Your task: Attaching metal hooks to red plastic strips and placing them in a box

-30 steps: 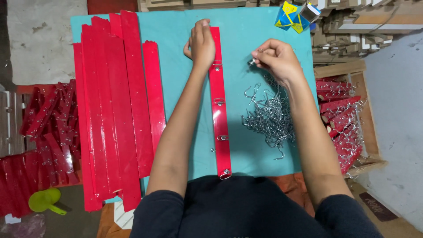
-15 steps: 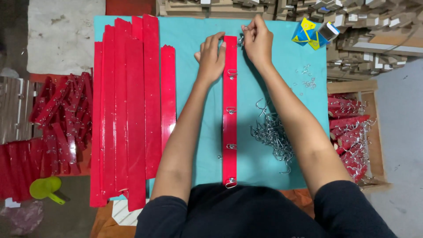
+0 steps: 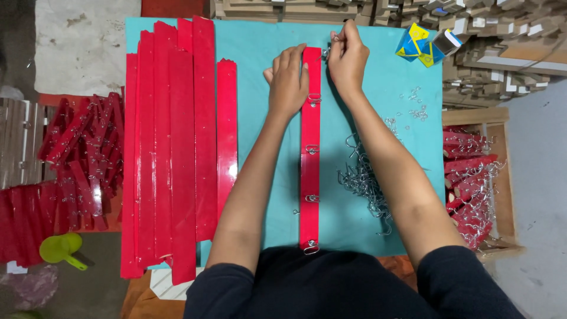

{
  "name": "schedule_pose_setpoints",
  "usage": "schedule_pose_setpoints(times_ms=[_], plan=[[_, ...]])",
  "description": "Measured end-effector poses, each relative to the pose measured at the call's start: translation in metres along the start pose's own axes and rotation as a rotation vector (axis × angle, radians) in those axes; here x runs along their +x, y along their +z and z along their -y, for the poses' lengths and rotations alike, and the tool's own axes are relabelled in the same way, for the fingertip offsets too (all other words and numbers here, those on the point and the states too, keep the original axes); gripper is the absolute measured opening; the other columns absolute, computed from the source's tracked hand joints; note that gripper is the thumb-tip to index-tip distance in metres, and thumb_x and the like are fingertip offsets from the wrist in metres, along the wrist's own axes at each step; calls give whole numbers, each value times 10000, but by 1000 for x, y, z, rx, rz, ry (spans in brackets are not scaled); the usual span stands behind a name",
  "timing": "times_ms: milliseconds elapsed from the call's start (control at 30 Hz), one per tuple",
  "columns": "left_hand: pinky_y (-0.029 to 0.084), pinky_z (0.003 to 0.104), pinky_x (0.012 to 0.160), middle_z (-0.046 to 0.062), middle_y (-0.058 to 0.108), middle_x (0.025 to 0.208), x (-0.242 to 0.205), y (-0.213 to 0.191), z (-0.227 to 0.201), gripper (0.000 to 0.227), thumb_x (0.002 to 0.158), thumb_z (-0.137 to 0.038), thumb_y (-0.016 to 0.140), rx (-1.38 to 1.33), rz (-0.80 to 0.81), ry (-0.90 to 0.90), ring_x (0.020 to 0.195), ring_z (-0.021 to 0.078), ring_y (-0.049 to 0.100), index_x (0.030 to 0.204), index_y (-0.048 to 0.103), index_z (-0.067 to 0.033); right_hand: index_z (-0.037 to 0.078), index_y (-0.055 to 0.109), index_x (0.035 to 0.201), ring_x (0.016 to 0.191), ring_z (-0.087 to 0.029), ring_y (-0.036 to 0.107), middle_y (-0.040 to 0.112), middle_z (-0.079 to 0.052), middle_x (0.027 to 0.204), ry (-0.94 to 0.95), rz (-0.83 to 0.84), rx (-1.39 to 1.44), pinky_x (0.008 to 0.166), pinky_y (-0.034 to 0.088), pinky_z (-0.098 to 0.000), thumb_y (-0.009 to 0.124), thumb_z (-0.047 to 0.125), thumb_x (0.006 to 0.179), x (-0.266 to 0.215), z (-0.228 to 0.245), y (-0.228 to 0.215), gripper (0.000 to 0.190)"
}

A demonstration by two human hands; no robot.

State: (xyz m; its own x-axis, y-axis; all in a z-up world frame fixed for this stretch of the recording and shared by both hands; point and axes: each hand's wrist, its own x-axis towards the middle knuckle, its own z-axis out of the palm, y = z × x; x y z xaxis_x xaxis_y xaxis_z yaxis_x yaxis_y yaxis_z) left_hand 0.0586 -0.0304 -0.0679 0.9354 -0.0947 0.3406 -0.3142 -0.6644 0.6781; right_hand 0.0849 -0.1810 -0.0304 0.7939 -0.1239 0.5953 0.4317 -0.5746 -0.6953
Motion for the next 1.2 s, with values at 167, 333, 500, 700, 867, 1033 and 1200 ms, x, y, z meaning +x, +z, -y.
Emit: schedule_pose_setpoints(times_ms=[167, 333, 500, 700, 867, 1033, 1200], plan=[[349, 408, 935, 20, 554, 1412, -1, -2, -4, 447, 1020, -209, 477, 11, -6, -7, 1261, 239, 526, 1467, 481, -201, 73, 377, 904, 672, -154, 302, 432, -91, 668, -165, 39, -149, 592, 380, -332, 519, -36, 998, -2, 8, -2, 202], [360, 424, 935, 29, 562, 1408, 0, 0, -3, 436, 1032, -236, 454, 11, -15, -13, 1259, 258, 531, 1465, 482, -193, 75, 430, 906, 609, -263, 444, 498, -79, 725, -215, 92, -368, 537, 401, -398, 548, -71, 866, -8, 15, 12, 192], [351, 442, 983, 33, 620, 1368, 13, 1, -5, 398, 1052, -308, 395, -107, -27, -122, 1246, 266, 574, 1416, 514, -199, 78, 439, 911, 583, -267, 427, 480, -78, 702, -225, 78, -405, 501, 390, -403, 556, -50, 863, -10, 21, 20, 180], [414, 554, 982, 3, 639, 1281, 68, -13, -28, 355, 1002, -425, 381, -354, -210, -377, 1213, 334, 615, 1313, 522, -326, 74, 368, 886, 615, -365, 403, 473, -128, 706, -142, 92, -373, 549, 371, -452, 539, -48, 815, -12, 24, 20, 222], [346, 581, 935, 75, 521, 1313, 96, 13, -30, 376, 985, -473, 447, 145, -35, -239, 1222, 332, 493, 1267, 538, -241, 121, 350, 811, 639, -134, 297, 388, -18, 631, 62, 115, -64, 585, 325, -330, 510, -21, 888, -10, 26, 9, 227], [278, 678, 1013, 77, 555, 1304, 100, 39, -22, 353, 974, -453, 423, 271, -46, -261, 1226, 364, 491, 1187, 600, -235, 150, 375, 735, 601, -317, 325, 431, -71, 600, 184, 237, -304, 567, 333, -413, 542, 106, 833, 1, 9, 1, 199], [87, 790, 1122, 76, 440, 1487, 105, 28, -23, 422, 987, -408, 423, 323, 93, -294, 1395, 362, 370, 1364, 513, -242, 130, 434, 602, 658, -440, 291, 377, -177, 613, 312, 316, -466, 556, 342, -503, 500, 120, 791, -1, -20, 11, 201]])
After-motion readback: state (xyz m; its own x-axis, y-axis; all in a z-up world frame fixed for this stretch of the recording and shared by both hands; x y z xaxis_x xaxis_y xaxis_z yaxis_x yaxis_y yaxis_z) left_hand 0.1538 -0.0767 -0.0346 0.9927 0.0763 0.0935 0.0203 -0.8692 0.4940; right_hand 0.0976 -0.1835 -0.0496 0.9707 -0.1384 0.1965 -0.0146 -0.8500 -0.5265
